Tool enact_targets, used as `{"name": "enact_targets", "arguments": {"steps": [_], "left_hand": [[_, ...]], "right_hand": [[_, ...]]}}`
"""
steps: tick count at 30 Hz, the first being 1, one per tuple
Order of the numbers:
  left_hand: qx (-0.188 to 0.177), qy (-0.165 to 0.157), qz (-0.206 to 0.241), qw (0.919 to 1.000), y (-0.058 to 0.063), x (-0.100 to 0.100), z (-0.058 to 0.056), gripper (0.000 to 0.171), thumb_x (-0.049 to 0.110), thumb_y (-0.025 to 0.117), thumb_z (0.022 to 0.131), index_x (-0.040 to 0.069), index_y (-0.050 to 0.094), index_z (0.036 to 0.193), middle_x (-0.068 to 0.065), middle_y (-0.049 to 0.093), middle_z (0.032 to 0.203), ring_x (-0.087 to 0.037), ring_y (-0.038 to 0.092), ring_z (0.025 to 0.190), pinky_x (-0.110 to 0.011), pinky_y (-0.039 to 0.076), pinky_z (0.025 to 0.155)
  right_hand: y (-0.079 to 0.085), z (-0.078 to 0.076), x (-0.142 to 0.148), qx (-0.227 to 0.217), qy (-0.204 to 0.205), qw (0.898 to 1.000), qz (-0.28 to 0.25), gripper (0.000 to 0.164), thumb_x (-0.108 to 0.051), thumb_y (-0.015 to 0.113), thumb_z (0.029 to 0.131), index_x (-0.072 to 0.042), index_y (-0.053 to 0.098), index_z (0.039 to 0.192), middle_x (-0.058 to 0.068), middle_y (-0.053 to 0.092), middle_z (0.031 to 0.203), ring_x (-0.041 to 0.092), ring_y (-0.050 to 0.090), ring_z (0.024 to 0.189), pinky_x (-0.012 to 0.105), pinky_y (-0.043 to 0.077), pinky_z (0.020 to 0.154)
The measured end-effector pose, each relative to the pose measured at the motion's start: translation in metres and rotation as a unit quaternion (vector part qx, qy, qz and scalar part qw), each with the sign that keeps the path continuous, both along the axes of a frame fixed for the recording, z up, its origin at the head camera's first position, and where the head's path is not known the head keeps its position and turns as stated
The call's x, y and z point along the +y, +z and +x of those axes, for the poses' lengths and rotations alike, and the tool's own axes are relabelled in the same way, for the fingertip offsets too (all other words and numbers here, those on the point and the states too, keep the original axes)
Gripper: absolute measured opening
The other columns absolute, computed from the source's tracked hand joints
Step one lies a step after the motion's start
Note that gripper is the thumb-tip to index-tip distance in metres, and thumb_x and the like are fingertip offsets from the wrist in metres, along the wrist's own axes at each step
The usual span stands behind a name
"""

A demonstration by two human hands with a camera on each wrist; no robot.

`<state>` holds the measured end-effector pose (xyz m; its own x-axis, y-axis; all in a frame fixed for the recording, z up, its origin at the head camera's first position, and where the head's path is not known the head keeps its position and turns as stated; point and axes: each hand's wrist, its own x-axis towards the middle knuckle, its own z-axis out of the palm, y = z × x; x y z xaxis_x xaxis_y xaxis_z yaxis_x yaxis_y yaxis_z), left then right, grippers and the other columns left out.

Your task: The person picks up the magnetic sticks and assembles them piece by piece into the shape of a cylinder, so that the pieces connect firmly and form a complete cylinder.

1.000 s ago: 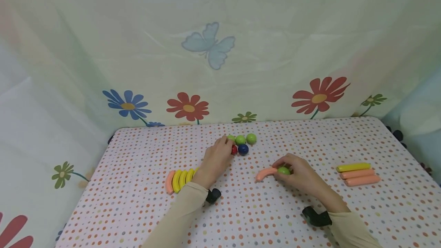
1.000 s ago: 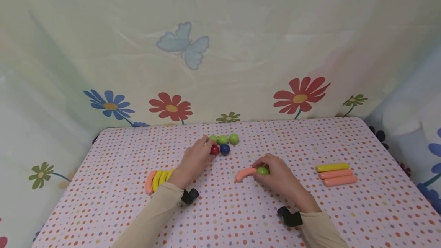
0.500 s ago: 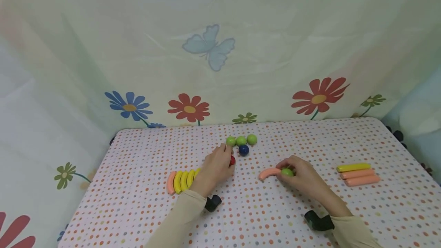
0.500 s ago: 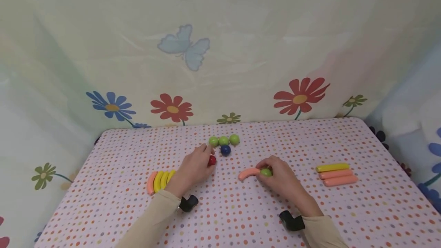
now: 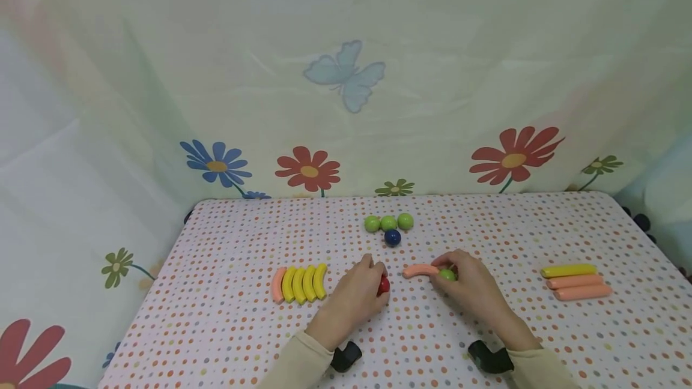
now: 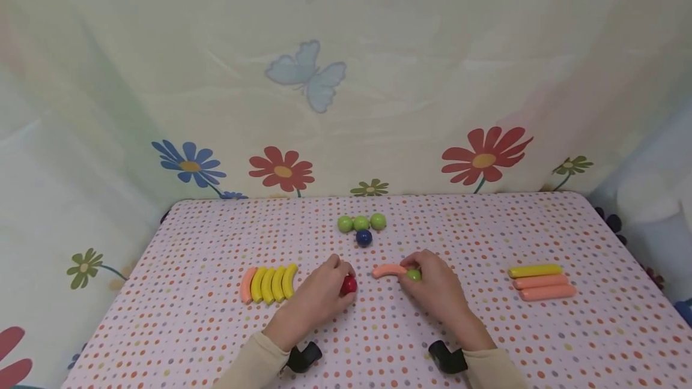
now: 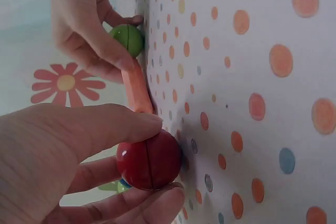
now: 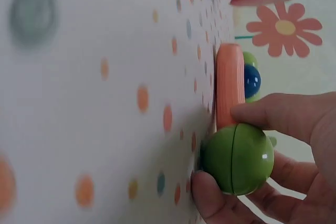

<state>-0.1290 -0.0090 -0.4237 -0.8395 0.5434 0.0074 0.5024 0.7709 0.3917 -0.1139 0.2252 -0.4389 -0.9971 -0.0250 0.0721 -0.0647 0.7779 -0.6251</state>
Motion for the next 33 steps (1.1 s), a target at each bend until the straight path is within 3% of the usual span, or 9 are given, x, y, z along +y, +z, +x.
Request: {"name": "enact_targets", "arguments": {"steps": [10,19,26,33], "left_hand": [[0.049,0.019,0.032,0.9981,-0.013,0.009,0.0,0.024,0.014,0.08,0.093,0.0,0.071,0.11,-0.008,0.061,0.1,-0.013,0.057,0.083,-0.021,0.053,0.07],[0.03,0.022,0.028,0.9989,-0.006,0.013,-0.001,0.024,0.012,0.079,0.094,-0.003,0.072,0.112,-0.009,0.061,0.102,-0.016,0.057,0.087,-0.022,0.054,0.073],[0.013,0.013,0.036,0.9992,-0.003,0.012,-0.002,0.025,0.008,0.079,0.093,-0.003,0.072,0.115,-0.011,0.062,0.106,-0.018,0.059,0.093,-0.024,0.056,0.078],[-0.035,-0.002,0.082,0.996,-0.004,0.006,-0.006,0.03,0.004,0.077,0.094,-0.001,0.07,0.122,-0.011,0.063,0.115,-0.017,0.061,0.102,-0.02,0.055,0.083]], "right_hand": [[-0.002,0.003,-0.027,-0.015,-0.021,1.0,-0.013,0.024,-0.01,0.077,0.088,0.002,0.073,0.109,0.007,0.065,0.094,0.016,0.054,0.076,0.03,0.042,0.062],[0.0,0.005,-0.03,-0.003,-0.028,1.0,0.0,0.023,-0.009,0.077,0.088,0.003,0.073,0.108,0.006,0.062,0.089,0.015,0.052,0.072,0.027,0.041,0.059],[0.004,0.007,-0.027,-0.025,-0.008,1.0,-0.003,0.017,-0.016,0.074,0.097,-0.001,0.074,0.103,0.002,0.061,0.083,0.016,0.049,0.07,0.03,0.04,0.059],[0.008,0.002,-0.023,-0.062,0.053,0.996,-0.027,0.014,-0.015,0.077,0.096,-0.003,0.073,0.101,-0.002,0.065,0.082,0.012,0.055,0.07,0.028,0.047,0.06]]}}
